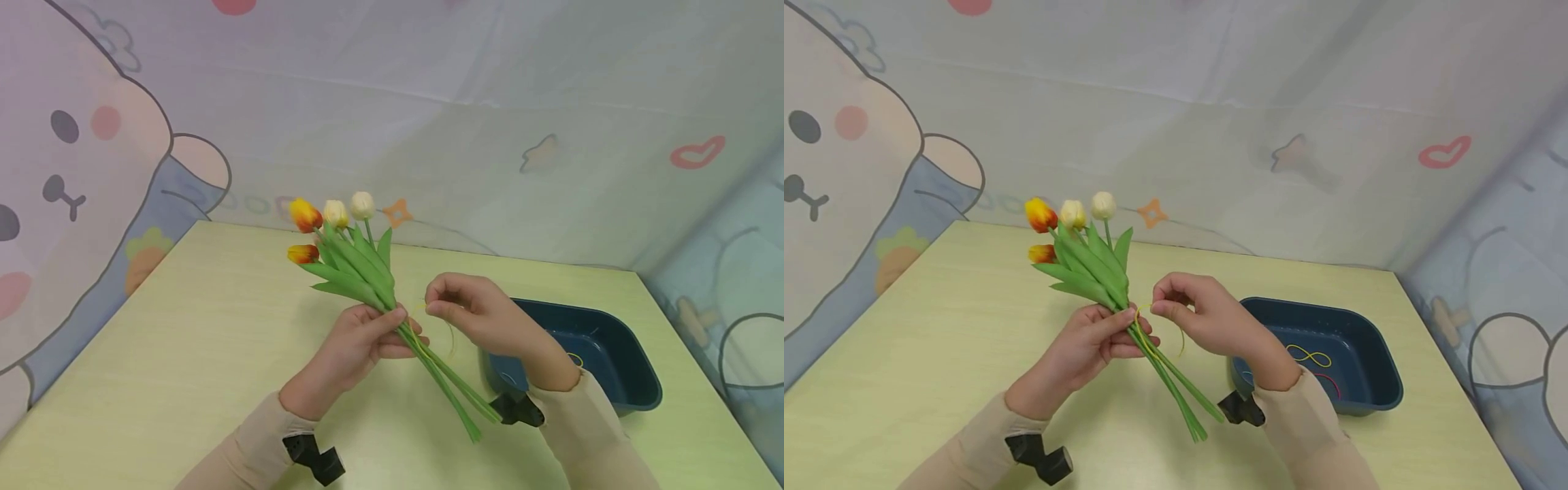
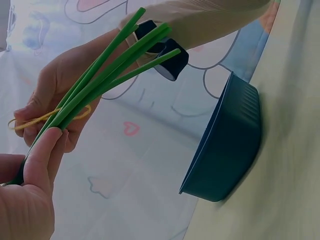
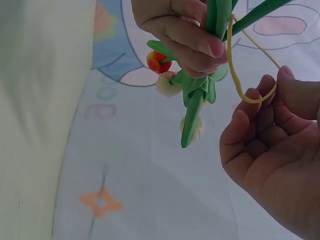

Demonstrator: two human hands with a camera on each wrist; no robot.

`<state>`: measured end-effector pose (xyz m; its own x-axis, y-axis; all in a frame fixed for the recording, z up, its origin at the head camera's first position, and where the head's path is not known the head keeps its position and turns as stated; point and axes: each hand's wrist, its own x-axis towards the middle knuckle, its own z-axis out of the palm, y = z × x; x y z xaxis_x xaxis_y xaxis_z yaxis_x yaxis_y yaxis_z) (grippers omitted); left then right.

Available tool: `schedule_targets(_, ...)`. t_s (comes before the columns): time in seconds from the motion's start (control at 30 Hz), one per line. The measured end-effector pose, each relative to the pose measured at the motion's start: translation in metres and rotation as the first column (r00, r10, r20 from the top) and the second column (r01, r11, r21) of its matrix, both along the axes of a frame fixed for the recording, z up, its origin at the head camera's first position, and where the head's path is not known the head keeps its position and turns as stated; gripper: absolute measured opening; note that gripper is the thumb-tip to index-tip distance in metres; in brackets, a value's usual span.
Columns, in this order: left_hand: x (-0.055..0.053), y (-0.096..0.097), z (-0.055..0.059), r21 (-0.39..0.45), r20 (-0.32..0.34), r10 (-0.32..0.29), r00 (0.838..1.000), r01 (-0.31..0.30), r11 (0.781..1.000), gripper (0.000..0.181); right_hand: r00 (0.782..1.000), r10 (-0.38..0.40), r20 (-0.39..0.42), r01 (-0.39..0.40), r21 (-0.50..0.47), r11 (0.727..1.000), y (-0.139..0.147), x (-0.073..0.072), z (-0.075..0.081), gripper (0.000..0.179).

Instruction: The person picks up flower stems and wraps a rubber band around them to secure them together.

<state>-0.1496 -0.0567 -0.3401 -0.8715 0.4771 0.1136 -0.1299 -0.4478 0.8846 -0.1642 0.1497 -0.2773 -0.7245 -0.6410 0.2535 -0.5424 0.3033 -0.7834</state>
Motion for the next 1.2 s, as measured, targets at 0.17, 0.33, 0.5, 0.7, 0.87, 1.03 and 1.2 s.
schedule_targets(0.17, 0.001, 0.0, 0.0, -0.01, -0.01, -0.032, 0.999, 0.032, 0.999, 0.02, 0.998, -0.015, 0.054, 0.016, -0.012, 1.0, -0.005, -0.005, -0.001, 0.007)
schedule_targets(0.33, 0.0, -0.003, 0.001, -0.041, -0.035, -0.075, 0.997, 0.073, 0.996, 0.019, 0.996, 0.005, 0.084, 0.001, -0.071, 0.997, -0.002, -0.008, -0.004, 0.01)
schedule_targets(0.5, -0.003, -0.01, 0.001, -0.093, -0.063, -0.133, 0.989, 0.127, 0.987, 0.015, 0.979, 0.174, 0.106, -0.148, -0.217, 0.965, 0.008, -0.013, -0.009, 0.017)
schedule_targets(0.7, -0.007, -0.019, 0.004, -0.109, -0.101, -0.212, 0.972, 0.201, 0.973, 0.011, 0.903, 0.395, 0.168, -0.312, -0.372, 0.874, 0.021, -0.016, -0.009, 0.015)
schedule_targets(0.87, -0.009, -0.025, 0.007, -0.093, -0.089, -0.252, 0.964, 0.244, 0.965, 0.017, 0.838, 0.512, 0.19, -0.392, -0.443, 0.806, 0.028, -0.016, -0.009, 0.013)
schedule_targets(1.03, -0.016, -0.035, 0.006, -0.004, -0.133, -0.288, 0.948, 0.29, 0.957, 0.014, 0.827, 0.539, 0.16, -0.426, -0.446, 0.787, 0.033, -0.016, -0.014, 0.011)
schedule_targets(1.2, -0.019, -0.044, 0.008, 0.116, -0.193, -0.287, 0.938, 0.312, 0.943, 0.012, 0.9, 0.425, 0.092, -0.37, -0.352, 0.86, 0.035, -0.011, -0.024, 0.011)
